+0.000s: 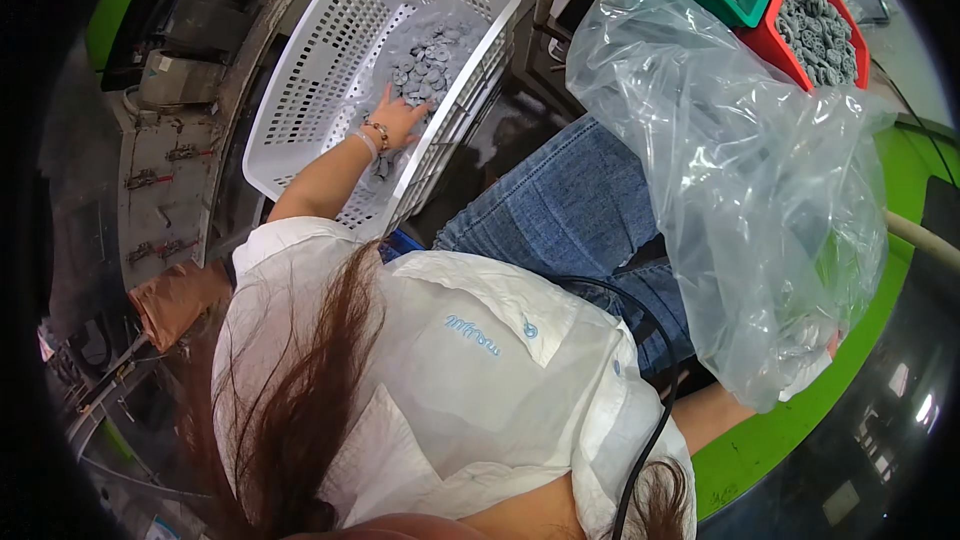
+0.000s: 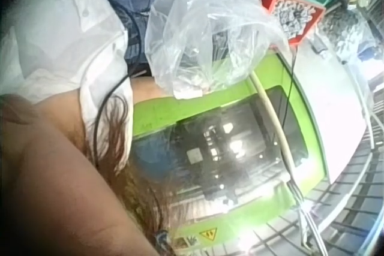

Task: The person prepares small circular electronic components by loading and unloading them from a molding machine while wearing white gloves.

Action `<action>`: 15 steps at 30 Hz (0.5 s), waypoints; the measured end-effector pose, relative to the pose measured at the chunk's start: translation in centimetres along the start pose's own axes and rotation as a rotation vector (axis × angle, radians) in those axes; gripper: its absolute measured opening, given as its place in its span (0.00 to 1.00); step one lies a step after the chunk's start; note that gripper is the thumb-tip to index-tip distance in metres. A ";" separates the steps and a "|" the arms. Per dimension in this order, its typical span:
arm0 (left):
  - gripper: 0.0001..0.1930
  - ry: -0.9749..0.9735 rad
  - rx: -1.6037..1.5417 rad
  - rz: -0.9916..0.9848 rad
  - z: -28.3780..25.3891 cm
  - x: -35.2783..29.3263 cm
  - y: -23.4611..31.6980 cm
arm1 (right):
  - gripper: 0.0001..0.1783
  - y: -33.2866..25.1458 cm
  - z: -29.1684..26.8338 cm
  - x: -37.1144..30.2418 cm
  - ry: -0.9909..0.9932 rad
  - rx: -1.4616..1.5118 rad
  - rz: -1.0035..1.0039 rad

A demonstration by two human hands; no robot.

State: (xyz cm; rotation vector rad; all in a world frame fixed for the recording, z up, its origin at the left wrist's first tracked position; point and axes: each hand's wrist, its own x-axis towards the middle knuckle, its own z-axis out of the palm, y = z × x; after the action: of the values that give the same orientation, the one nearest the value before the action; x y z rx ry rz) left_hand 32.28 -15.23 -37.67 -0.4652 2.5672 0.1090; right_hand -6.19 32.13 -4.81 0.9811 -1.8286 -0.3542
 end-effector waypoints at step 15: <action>0.25 -0.350 -0.227 0.139 10.5 0.4 -4.1 | 0.20 -1.3 -1.4 -1.0 0.092 0.031 -0.095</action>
State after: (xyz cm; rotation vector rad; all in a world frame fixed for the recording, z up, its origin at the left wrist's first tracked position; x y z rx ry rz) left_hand 38.44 -17.44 -46.83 -0.3158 2.2479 0.4910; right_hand -4.24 32.33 -5.59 1.0912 -1.7129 -0.3340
